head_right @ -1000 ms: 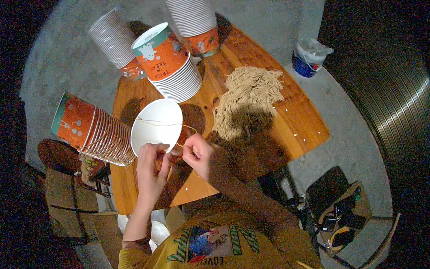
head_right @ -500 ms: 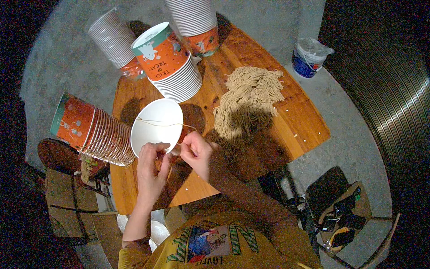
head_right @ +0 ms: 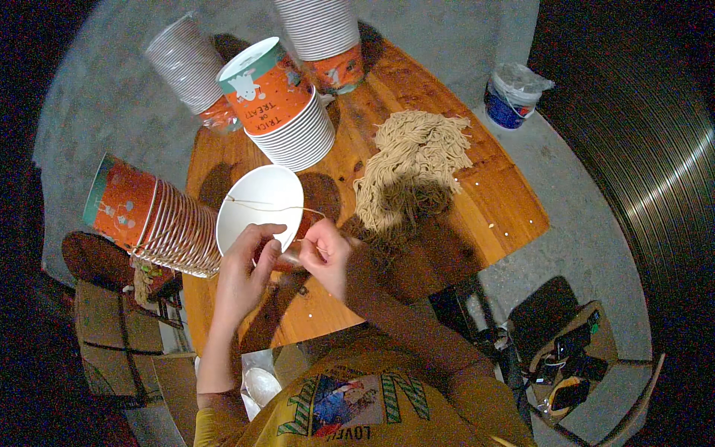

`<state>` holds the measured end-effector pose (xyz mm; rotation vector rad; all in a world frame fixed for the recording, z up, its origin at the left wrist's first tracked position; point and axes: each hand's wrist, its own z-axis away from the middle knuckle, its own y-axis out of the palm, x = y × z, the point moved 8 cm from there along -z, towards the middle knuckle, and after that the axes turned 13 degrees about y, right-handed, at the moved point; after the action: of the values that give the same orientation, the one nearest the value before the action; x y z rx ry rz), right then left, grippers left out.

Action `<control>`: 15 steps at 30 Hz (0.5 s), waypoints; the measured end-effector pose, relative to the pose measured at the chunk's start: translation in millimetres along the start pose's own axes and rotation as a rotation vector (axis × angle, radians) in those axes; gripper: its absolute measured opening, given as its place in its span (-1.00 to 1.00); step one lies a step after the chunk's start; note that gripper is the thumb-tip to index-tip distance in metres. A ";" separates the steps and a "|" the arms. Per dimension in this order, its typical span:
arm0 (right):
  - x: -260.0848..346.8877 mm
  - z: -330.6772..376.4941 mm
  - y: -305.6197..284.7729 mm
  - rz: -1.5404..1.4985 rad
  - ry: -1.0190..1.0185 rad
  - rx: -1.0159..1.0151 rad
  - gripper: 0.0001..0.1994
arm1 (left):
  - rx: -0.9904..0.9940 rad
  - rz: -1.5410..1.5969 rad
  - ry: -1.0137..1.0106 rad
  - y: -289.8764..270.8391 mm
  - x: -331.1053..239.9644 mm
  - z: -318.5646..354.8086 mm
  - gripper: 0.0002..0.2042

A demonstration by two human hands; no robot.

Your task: Attaching strings to paper cups and organizing them into stacks.

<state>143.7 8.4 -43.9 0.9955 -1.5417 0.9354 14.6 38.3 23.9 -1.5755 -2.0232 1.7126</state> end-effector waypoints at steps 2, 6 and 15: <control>-1.0 -0.2 2.0 0.006 -0.003 -0.005 -0.87 | 0.030 0.007 -0.028 0.6 3.7 -0.6 -0.82; -4.4 -1.9 3.8 -0.028 -0.038 -0.039 -0.87 | 0.104 0.105 -0.050 8.6 15.5 -5.7 -0.82; -5.6 -2.3 11.1 -0.032 -0.024 0.015 -0.87 | 0.435 0.333 -0.139 30.7 43.1 -16.1 -0.86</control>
<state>134.9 15.1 -49.9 1.0426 -1.5362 0.9166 23.4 75.6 -16.0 -1.7387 -1.3466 2.2397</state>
